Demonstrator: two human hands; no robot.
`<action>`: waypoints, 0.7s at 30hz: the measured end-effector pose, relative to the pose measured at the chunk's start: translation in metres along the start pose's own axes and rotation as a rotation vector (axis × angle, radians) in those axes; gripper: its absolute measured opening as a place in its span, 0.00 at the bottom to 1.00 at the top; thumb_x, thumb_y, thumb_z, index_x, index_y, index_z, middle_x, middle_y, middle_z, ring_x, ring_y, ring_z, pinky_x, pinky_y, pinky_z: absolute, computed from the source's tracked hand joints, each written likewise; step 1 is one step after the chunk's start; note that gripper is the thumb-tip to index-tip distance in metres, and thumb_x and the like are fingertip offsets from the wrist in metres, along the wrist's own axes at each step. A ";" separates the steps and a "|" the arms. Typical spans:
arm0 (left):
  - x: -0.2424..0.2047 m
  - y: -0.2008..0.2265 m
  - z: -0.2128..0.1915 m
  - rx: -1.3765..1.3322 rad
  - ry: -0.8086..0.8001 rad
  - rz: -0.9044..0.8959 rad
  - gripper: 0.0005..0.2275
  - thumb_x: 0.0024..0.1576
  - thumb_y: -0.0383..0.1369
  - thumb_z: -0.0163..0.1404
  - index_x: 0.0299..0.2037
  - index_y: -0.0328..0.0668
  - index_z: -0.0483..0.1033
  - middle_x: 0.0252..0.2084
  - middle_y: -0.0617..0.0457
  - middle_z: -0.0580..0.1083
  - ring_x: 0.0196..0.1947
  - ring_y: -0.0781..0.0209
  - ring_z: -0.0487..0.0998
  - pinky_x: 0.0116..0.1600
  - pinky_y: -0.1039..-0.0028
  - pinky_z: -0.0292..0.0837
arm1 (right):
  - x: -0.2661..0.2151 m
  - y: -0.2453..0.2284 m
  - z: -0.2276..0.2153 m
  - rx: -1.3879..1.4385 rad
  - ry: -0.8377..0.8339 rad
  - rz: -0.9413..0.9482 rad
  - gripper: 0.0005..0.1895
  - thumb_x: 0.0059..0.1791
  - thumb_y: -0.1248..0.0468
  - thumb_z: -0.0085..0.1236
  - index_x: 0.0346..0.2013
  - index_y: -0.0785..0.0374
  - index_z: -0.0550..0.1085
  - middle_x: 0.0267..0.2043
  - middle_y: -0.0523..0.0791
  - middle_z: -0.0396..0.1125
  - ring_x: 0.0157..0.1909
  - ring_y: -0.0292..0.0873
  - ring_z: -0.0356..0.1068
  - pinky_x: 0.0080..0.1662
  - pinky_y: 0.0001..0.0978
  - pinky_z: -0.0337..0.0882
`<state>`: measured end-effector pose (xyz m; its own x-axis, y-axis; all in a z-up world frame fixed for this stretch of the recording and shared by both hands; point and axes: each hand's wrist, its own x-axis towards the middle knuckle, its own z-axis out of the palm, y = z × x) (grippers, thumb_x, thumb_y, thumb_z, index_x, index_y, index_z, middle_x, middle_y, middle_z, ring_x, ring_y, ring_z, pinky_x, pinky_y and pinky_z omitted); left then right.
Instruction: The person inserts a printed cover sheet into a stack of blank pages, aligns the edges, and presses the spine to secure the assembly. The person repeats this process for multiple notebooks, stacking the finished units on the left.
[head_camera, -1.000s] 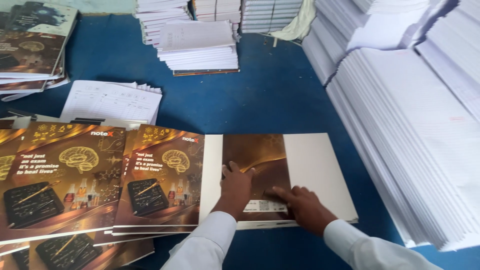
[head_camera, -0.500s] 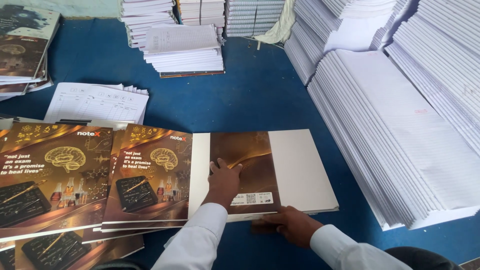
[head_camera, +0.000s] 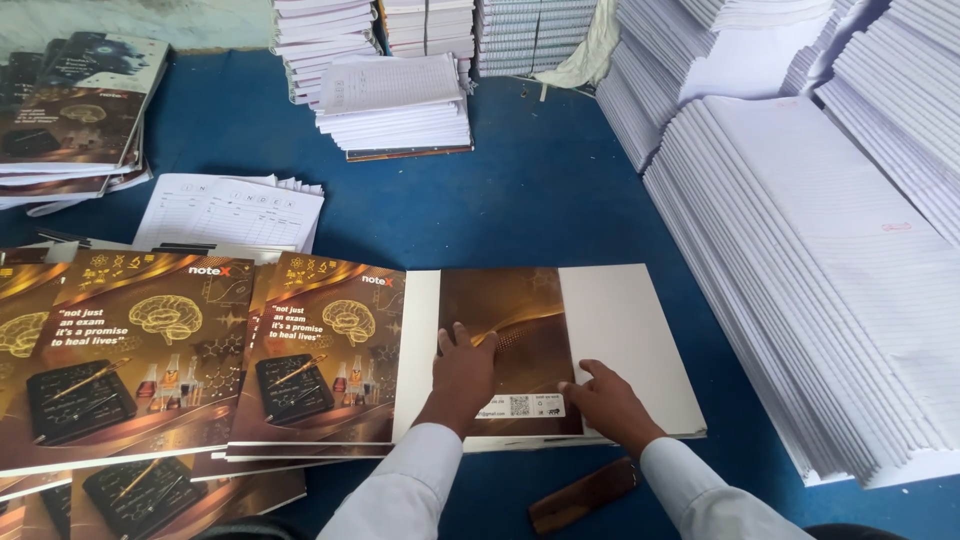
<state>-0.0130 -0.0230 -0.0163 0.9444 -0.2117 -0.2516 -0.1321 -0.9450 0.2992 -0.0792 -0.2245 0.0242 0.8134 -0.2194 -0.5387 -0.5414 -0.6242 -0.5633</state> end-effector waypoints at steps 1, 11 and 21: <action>0.000 0.000 0.000 0.006 0.001 -0.003 0.21 0.64 0.32 0.44 0.69 0.56 0.62 0.74 0.30 0.47 0.74 0.24 0.46 0.70 0.45 0.57 | 0.004 0.002 0.002 0.038 0.005 0.003 0.34 0.51 0.51 0.54 0.69 0.60 0.60 0.51 0.53 0.73 0.49 0.49 0.78 0.50 0.39 0.77; -0.045 0.050 -0.038 -0.328 0.015 0.042 0.41 0.49 0.57 0.61 0.68 0.42 0.62 0.69 0.37 0.60 0.72 0.38 0.58 0.71 0.48 0.59 | 0.001 -0.014 -0.011 0.462 -0.064 -0.103 0.33 0.56 0.44 0.40 0.54 0.74 0.71 0.44 0.56 0.72 0.49 0.52 0.74 0.52 0.41 0.75; -0.058 0.079 -0.091 -0.463 0.168 -0.041 0.36 0.54 0.35 0.51 0.73 0.35 0.51 0.63 0.32 0.67 0.60 0.38 0.74 0.62 0.55 0.71 | -0.021 -0.034 -0.020 0.820 -0.284 -0.238 0.43 0.54 0.35 0.21 0.59 0.66 0.70 0.42 0.53 0.70 0.46 0.47 0.72 0.52 0.43 0.73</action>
<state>-0.0505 -0.0626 0.1059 0.9865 -0.0978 -0.1316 0.0179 -0.7335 0.6795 -0.0737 -0.2134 0.0674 0.8993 0.1086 -0.4237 -0.4352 0.1260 -0.8915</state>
